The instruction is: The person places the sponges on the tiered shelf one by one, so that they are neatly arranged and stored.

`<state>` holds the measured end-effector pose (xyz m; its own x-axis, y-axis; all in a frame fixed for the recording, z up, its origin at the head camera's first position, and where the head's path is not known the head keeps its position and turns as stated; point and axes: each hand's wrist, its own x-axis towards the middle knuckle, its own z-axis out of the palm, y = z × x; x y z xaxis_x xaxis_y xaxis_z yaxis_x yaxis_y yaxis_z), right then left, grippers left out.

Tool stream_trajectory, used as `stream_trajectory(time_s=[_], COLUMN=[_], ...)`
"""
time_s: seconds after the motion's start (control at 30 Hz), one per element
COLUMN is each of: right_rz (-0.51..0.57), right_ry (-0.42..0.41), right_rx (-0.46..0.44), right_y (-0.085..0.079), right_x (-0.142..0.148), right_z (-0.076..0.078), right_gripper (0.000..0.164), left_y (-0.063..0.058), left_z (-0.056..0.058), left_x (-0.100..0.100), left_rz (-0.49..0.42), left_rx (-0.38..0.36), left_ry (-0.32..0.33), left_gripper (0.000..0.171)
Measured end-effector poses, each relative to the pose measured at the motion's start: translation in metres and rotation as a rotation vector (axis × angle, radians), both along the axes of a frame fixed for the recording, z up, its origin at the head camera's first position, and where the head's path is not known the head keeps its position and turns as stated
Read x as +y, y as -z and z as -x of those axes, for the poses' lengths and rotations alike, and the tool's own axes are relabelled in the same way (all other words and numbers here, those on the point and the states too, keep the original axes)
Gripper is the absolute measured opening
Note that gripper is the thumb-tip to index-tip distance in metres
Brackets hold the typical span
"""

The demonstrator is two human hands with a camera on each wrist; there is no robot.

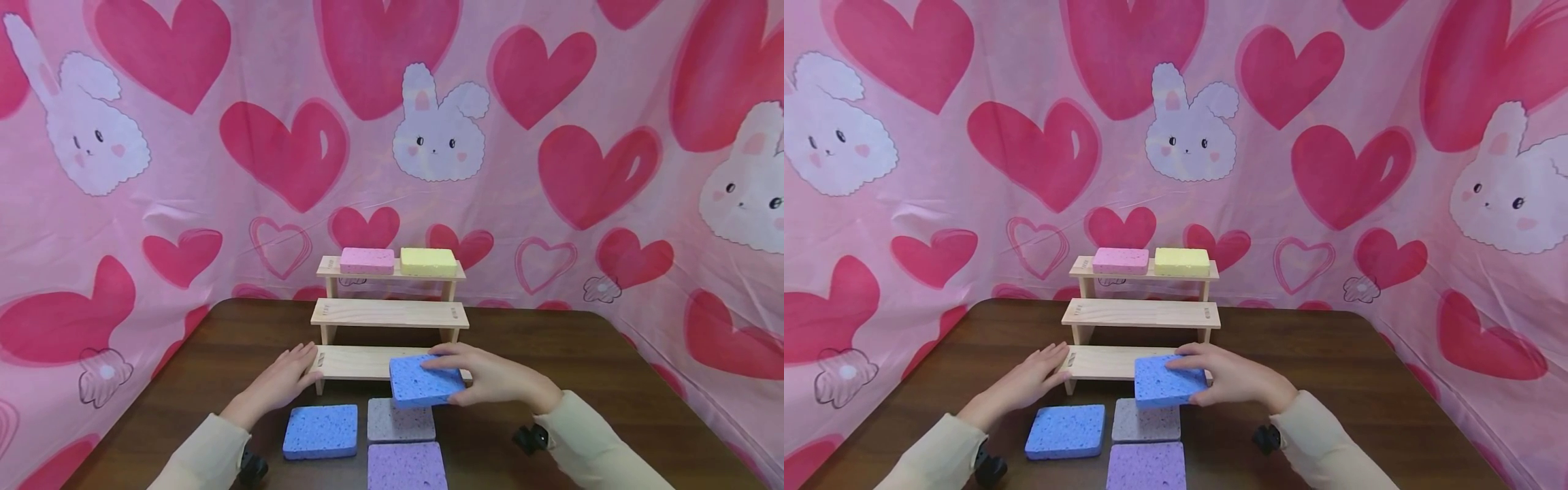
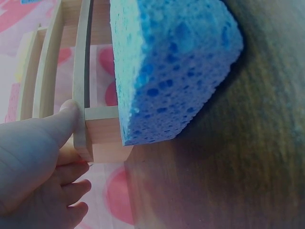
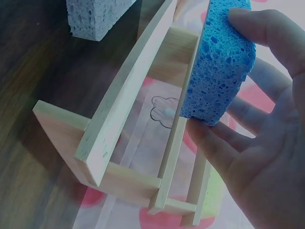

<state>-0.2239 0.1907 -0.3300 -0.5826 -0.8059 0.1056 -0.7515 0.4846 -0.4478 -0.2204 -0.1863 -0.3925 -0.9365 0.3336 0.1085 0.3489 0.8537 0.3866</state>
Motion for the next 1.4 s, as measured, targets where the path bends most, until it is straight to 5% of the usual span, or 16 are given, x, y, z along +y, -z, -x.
stream_trajectory(time_s=[1.0,1.4], right_rz=[-0.001,0.008], right_ry=[-0.067,0.023], right_rx=[0.122,0.157], right_y=[-0.015,-0.020], right_x=[-0.056,-0.069], right_z=[0.032,0.052], right_gripper=[0.057,0.062], left_y=[0.002,0.000], left_z=[-0.001,-0.001], left_x=[0.000,0.001], left_rz=[0.001,-0.007], left_rx=[0.005,0.008], left_ry=[-0.012,-0.005], left_gripper=[0.062,0.060])
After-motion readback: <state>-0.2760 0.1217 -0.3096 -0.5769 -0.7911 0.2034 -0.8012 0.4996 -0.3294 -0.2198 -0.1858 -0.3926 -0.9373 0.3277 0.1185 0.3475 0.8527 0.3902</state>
